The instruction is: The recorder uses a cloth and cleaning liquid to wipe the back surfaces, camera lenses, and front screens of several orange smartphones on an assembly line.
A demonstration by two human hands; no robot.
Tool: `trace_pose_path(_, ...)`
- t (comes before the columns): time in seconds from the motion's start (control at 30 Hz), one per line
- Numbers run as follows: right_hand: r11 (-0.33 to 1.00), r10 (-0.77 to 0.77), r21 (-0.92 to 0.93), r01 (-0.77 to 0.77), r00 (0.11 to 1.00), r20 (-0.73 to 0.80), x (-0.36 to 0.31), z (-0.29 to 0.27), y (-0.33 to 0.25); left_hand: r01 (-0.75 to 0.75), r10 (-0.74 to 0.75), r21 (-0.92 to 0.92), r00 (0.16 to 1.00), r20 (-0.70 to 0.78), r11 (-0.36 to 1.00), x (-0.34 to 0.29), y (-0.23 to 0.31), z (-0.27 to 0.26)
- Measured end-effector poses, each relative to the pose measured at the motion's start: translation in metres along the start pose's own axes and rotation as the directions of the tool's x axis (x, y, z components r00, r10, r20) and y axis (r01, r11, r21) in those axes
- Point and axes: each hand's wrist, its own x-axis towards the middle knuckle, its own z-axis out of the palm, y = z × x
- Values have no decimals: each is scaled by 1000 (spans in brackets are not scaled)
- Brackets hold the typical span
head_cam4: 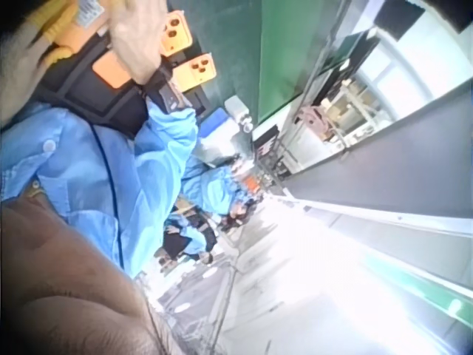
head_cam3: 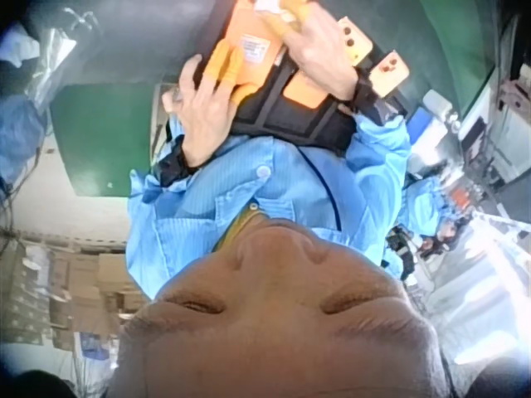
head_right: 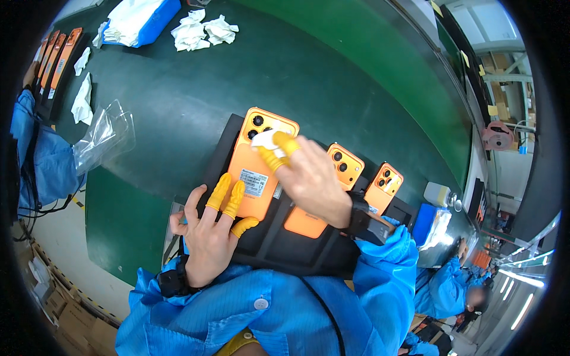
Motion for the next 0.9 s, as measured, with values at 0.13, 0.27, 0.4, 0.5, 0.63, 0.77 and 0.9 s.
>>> trace_pose_path(0.13, 997, 1, -79, -4, 999, -39, 9, -1, 11, 5, -6, -18, 1000, -15, 1000, 1, 1, -1)
trace_pose_path(0.27, 995, -72, -67, 77, 995, 70, 0, -3, 7, -1, 1, 3, 1000, -10, 1000, 0, -1, 0)
trace_pose_path(0.4, 995, 95, 7, -95, 995, -20, 1, -5, 6, -10, 10, 17, 1000, 9, 1000, 2, 1, -3)
trace_pose_path(0.5, 997, -22, -78, 23, 1000, 10, 3, 3, 15, 11, -11, -25, 1000, 1, 1000, 0, -1, -3)
trace_pose_path(0.63, 992, 33, -126, -21, 995, 93, -8, -9, 11, -2, 2, -27, 1000, -19, 1000, 0, -1, 0)
trace_pose_path(0.77, 994, 1, -106, 0, 1000, 9, 3, -2, 13, -7, 7, 6, 1000, -23, 1000, 0, 0, -1)
trace_pose_path(0.9, 996, -78, -43, 83, 991, 107, 5, 9, -2, 10, -9, 20, 1000, -8, 1000, 4, 0, -3)
